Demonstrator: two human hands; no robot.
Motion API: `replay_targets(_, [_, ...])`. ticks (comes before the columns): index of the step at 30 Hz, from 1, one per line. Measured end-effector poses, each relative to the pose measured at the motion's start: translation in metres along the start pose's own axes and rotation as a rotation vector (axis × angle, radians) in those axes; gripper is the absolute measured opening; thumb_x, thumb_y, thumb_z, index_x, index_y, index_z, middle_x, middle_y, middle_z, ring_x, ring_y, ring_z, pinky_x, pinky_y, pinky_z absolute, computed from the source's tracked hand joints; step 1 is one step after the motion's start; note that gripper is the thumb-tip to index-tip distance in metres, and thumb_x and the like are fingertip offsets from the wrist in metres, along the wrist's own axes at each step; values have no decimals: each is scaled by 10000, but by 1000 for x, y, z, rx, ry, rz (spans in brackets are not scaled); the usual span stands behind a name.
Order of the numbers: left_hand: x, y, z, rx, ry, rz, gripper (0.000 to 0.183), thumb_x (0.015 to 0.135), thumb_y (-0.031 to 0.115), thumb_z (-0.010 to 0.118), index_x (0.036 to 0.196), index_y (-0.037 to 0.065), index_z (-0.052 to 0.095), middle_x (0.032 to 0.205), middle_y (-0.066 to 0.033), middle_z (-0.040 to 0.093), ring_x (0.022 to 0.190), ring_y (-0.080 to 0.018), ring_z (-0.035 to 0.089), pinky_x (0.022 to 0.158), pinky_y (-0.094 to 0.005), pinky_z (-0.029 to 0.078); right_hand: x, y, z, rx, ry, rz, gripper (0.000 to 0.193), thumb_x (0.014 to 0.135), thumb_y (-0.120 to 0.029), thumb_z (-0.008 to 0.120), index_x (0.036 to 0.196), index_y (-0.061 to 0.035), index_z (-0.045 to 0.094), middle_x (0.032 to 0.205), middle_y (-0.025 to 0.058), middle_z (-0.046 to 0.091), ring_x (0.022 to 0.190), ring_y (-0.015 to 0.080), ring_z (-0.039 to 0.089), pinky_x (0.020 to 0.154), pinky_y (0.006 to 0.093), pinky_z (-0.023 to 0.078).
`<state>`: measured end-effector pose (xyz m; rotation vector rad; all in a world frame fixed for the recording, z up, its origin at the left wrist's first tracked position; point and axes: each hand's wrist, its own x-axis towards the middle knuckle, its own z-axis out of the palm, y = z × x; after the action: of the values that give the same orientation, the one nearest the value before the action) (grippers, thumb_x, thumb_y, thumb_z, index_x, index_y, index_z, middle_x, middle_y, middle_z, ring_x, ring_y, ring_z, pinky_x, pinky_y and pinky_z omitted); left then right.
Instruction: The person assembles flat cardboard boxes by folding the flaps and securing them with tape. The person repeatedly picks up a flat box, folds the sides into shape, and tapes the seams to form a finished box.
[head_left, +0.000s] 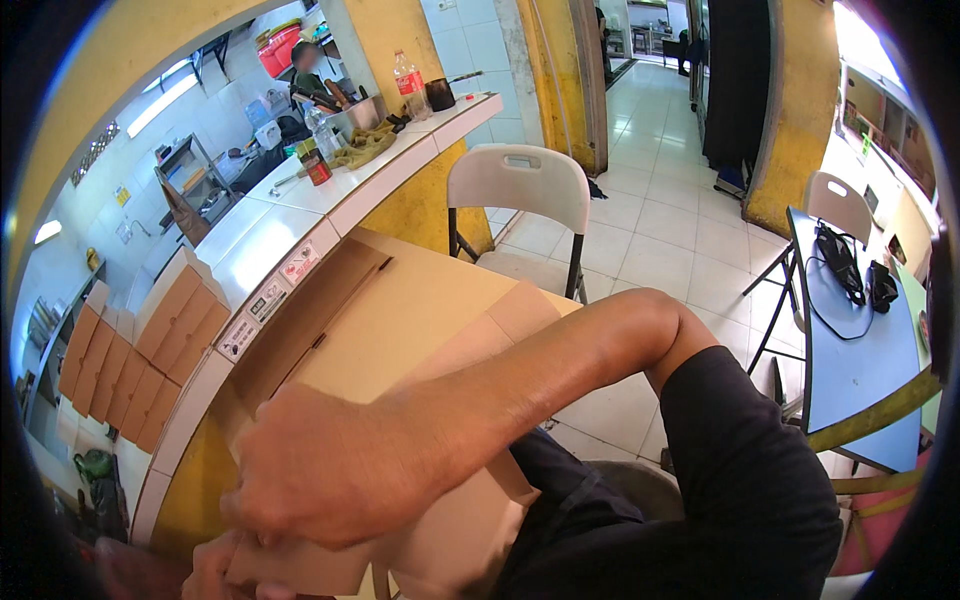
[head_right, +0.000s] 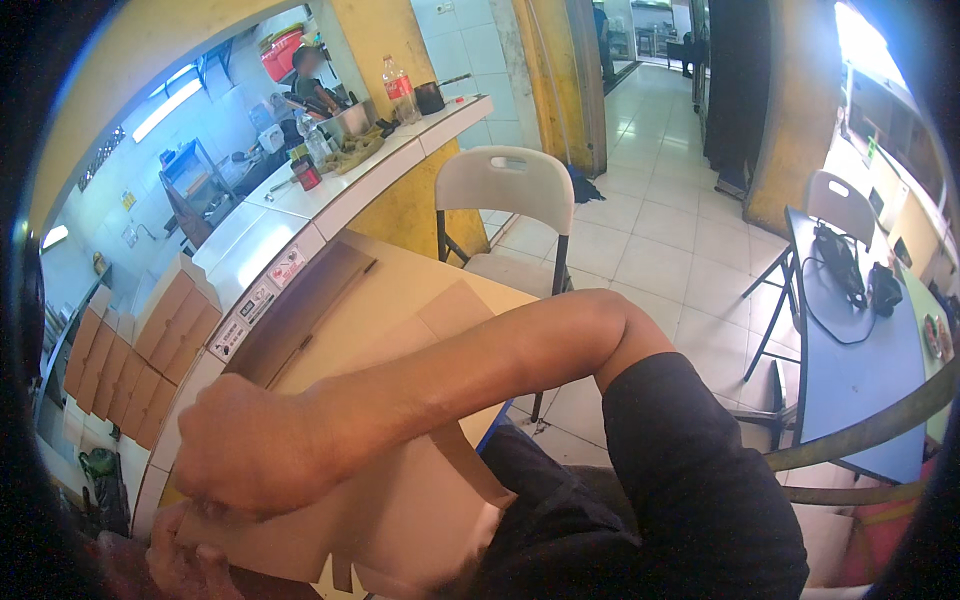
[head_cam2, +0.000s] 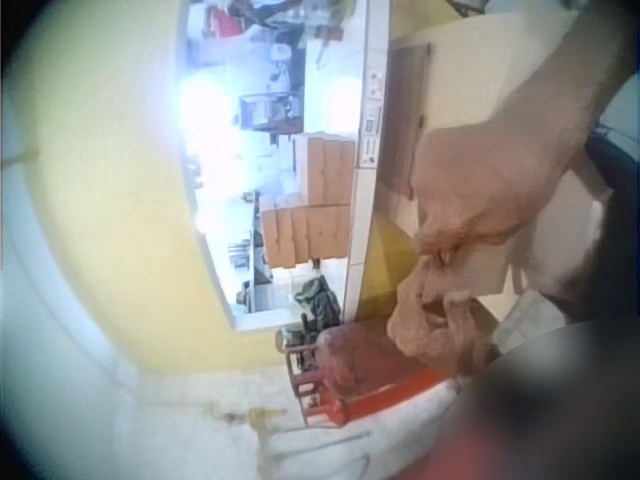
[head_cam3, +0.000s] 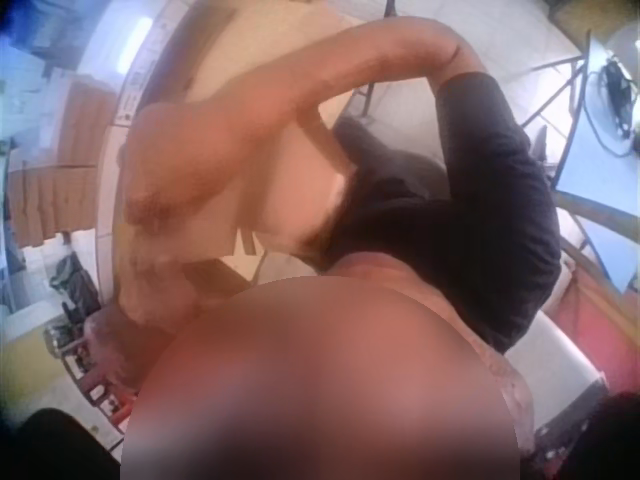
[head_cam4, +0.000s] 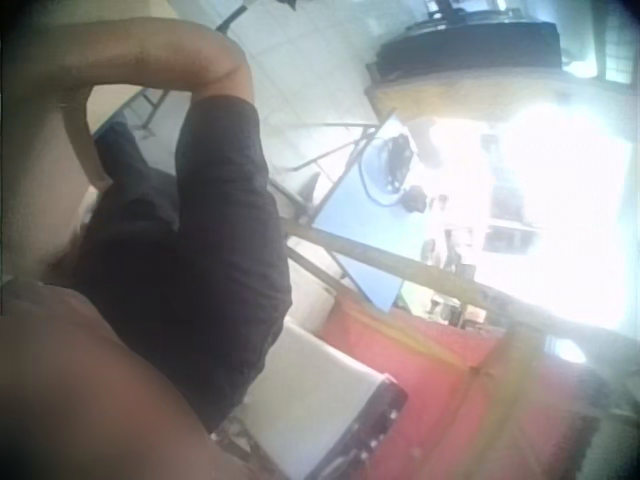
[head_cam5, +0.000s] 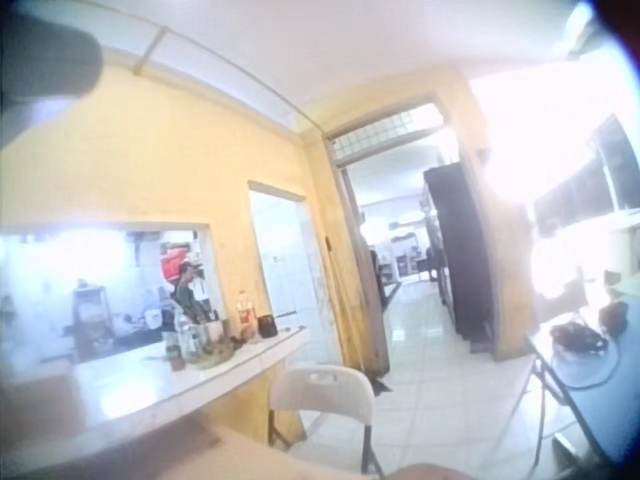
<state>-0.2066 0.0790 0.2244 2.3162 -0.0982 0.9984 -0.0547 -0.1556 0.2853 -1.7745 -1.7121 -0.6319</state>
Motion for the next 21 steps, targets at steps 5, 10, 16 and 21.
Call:
replay_targets(5, [-3, 17, -34, 252, -77, 272, 289, 952, 155, 608, 1173, -31, 633, 1115, -153, 658, 920, -277, 643, 840, -352, 516, 2, -25, 5, 30, 134, -138, 191, 739, -216, 669, 628, -62, 688, 617, 157, 665, 599, 375, 686, 503, 480, 505])
replay_targets(10, [-2, 35, -58, 448, -138, 570, 279, 975, 168, 594, 1174, -23, 633, 1112, -162, 662, 894, -299, 654, 823, -358, 528, -3, -27, 4, 37, 116, -196, 166, 745, -192, 660, 649, -57, 674, 622, 144, 657, 605, 364, 685, 507, 472, 506])
replay_targets(16, [-25, 52, -107, 652, -159, 791, 269, 1002, 183, 577, 1176, -15, 633, 1108, -174, 667, 863, -325, 667, 802, -365, 543, -15, -31, -12, 70, 29, -83, 133, 758, -167, 657, 699, -49, 657, 642, 128, 648, 625, 353, 686, 517, 463, 510])
replay_targets(21, [-24, 75, -99, 487, -108, 457, 250, 987, 199, 621, 1102, -15, 680, 978, -154, 709, 748, -321, 675, 694, -351, 536, -50, -5, -50, 8, -195, -30, 233, 784, -157, 680, 971, -39, 606, 764, 79, 613, 619, 292, 644, 517, 375, 497])
